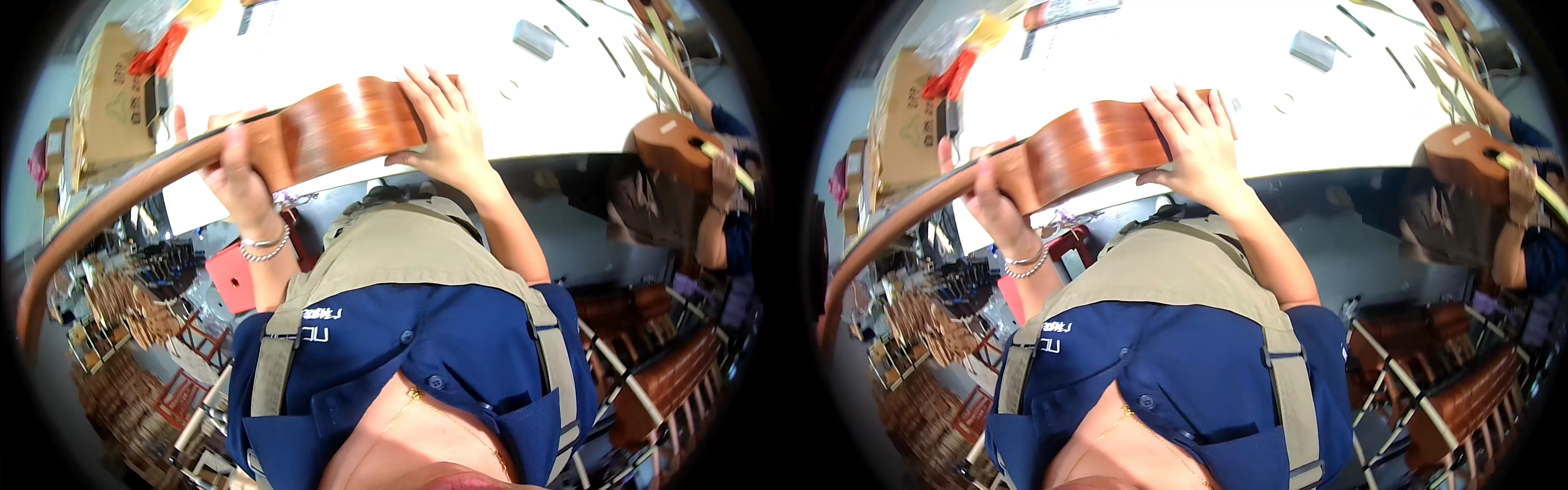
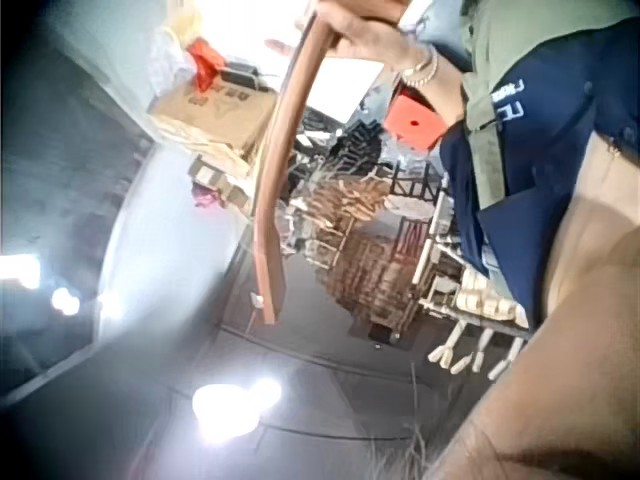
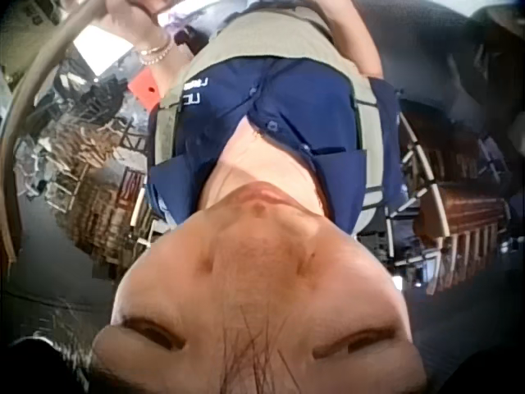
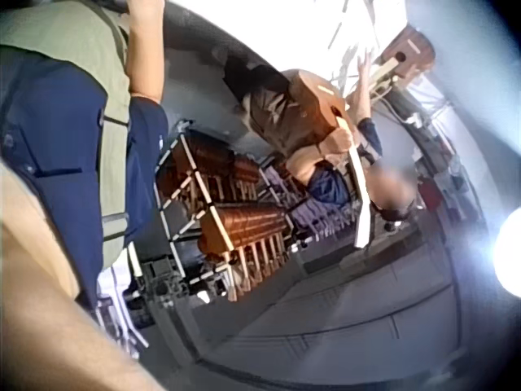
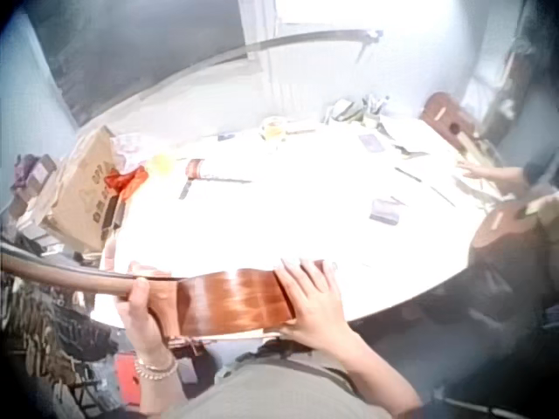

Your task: The person repeatedly picks up unfinished ukuleles from a drying rack, applies a finish to the body using a small tool, and wipes the surface with a cloth. They inspect the instrument from multiple angles before returning it to the rack.

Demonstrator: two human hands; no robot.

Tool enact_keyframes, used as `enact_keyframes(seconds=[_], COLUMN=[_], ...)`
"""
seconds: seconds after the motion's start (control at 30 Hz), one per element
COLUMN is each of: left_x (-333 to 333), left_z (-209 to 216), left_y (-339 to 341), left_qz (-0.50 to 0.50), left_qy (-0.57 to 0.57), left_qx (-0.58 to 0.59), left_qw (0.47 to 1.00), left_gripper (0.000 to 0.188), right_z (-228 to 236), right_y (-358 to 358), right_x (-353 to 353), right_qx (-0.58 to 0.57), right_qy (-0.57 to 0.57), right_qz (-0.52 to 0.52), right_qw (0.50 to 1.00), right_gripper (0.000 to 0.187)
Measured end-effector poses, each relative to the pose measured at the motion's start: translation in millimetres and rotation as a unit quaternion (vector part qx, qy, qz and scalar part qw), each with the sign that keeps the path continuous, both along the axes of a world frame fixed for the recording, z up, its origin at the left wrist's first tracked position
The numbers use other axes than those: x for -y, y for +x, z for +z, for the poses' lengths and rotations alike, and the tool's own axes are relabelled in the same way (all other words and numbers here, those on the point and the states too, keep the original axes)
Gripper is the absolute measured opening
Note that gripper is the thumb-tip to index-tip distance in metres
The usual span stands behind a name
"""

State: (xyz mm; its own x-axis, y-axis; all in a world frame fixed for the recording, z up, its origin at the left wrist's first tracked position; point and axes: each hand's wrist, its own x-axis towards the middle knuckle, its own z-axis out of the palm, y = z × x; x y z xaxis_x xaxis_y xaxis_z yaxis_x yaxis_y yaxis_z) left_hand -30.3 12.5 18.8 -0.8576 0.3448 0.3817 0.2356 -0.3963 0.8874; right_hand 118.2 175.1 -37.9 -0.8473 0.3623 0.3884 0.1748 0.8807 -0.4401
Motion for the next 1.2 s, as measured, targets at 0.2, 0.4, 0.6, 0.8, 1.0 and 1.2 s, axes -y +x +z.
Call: enact_keyframes(seconds=[0.2, 0.4, 0.6, 0.8, 1.0, 1.2], left_x=[31, 49, 80, 96, 110, 117], left_z=[-24, -34, -51, -62, -84, -79], left_y=[-30, -36, -57, -54, -64, -60], left_qz=[0.085, 0.055, -0.091, 0.044, 0.068, 0.041], left_qy=[-0.009, 0.066, 0.125, 0.009, 0.003, 0.012], left_qx=[0.036, 0.109, 0.143, 0.289, 0.352, 0.357], left_qw=[0.996, 0.99, 0.978, 0.956, 0.933, 0.933], left_gripper=[0.057, 0.051, 0.052, 0.046, 0.041, 0.043], right_z=[-94, -128, -132, -79, -65, -75], right_y=[13, 9, 6, 10, 12, 14], right_x=[-41, -16, -14, -15, -5, -3], right_qx=[-0.097, -0.079, -0.093, -0.141, -0.128, -0.102], right_qy=[-0.543, -0.709, -0.694, -0.616, -0.613, -0.649], right_qz=[0.037, 0.041, -0.003, -0.052, -0.029, -0.044], right_qw=[0.834, 0.7, 0.714, 0.773, 0.779, 0.752], right_gripper=[0.1, 0.084, 0.056, 0.074, 0.085, 0.081])
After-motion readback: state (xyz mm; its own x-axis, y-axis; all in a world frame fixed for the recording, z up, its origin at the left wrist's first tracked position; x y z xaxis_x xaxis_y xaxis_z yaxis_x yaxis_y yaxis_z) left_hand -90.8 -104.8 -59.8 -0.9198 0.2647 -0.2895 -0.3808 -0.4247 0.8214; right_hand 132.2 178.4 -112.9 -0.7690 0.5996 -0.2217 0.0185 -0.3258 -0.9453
